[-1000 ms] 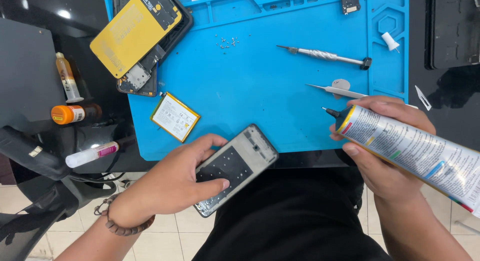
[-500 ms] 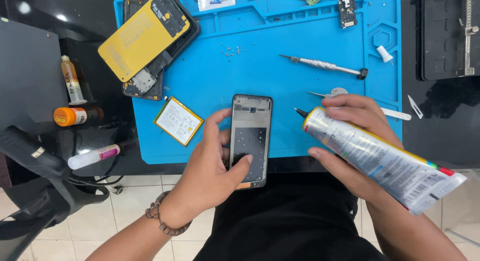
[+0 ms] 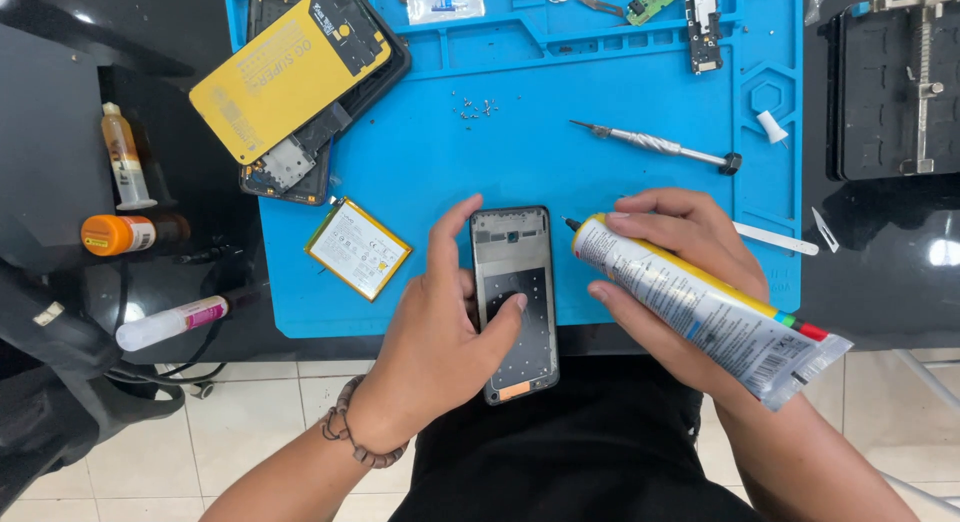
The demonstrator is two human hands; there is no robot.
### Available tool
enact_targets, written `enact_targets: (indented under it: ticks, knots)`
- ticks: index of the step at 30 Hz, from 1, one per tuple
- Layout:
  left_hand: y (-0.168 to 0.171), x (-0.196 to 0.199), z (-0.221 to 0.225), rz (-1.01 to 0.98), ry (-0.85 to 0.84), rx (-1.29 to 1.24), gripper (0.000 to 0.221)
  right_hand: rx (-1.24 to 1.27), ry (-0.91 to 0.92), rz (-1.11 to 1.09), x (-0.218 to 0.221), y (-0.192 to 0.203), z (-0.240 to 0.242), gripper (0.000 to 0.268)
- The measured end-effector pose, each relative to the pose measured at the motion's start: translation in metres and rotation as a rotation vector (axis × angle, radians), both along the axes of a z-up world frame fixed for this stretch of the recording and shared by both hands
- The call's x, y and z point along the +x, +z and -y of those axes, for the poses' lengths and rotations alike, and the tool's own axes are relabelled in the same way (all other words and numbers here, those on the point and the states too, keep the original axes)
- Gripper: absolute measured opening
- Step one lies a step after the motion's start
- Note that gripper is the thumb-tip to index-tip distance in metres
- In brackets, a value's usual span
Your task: The person applies adhesive from a tube along the edges of a smartphone frame. They then pick up a smartphone screen assembly and align it with the frame, pressing the edges together to secure the bond. Finally, they flip the phone over and press along the seams to ensure the screen is properly attached.
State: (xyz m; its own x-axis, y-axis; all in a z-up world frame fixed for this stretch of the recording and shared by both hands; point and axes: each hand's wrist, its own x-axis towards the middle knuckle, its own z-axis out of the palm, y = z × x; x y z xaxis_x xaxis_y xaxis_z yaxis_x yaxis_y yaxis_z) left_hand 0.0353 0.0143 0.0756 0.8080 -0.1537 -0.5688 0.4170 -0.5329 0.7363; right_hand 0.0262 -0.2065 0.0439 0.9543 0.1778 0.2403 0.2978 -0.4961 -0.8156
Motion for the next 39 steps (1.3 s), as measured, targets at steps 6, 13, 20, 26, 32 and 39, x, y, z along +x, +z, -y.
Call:
enact_targets:
  ticks: [6, 13, 20, 26, 32, 39]
  knots:
    - [-0.013, -0.003, -0.003, 0.082, 0.019, 0.001, 0.078, -0.041, 0.035, 0.007, 0.006, 0.002, -0.009, 0.037]
    - [-0.018, -0.002, -0.008, 0.114, 0.018, -0.033, 0.076, -0.060, 0.011, -0.034, 0.007, -0.006, -0.013, 0.036]
    - [-0.022, -0.002, -0.011, 0.135, 0.008, -0.062, 0.075, -0.057, -0.008, -0.065, 0.007, -0.013, -0.013, 0.039]
    - [-0.026, -0.004, -0.013, 0.200, -0.005, -0.083, 0.073, -0.071, -0.004, -0.049, 0.008, -0.017, -0.013, 0.039]
    - [-0.027, -0.004, -0.012, 0.194, -0.004, -0.083, 0.073, -0.078, -0.010, -0.039, 0.007, -0.016, -0.015, 0.035]
    - [-0.026, -0.004, -0.012, 0.185, 0.006, -0.090, 0.071, -0.187, 0.010, 0.025, 0.004, -0.008, -0.020, 0.030]
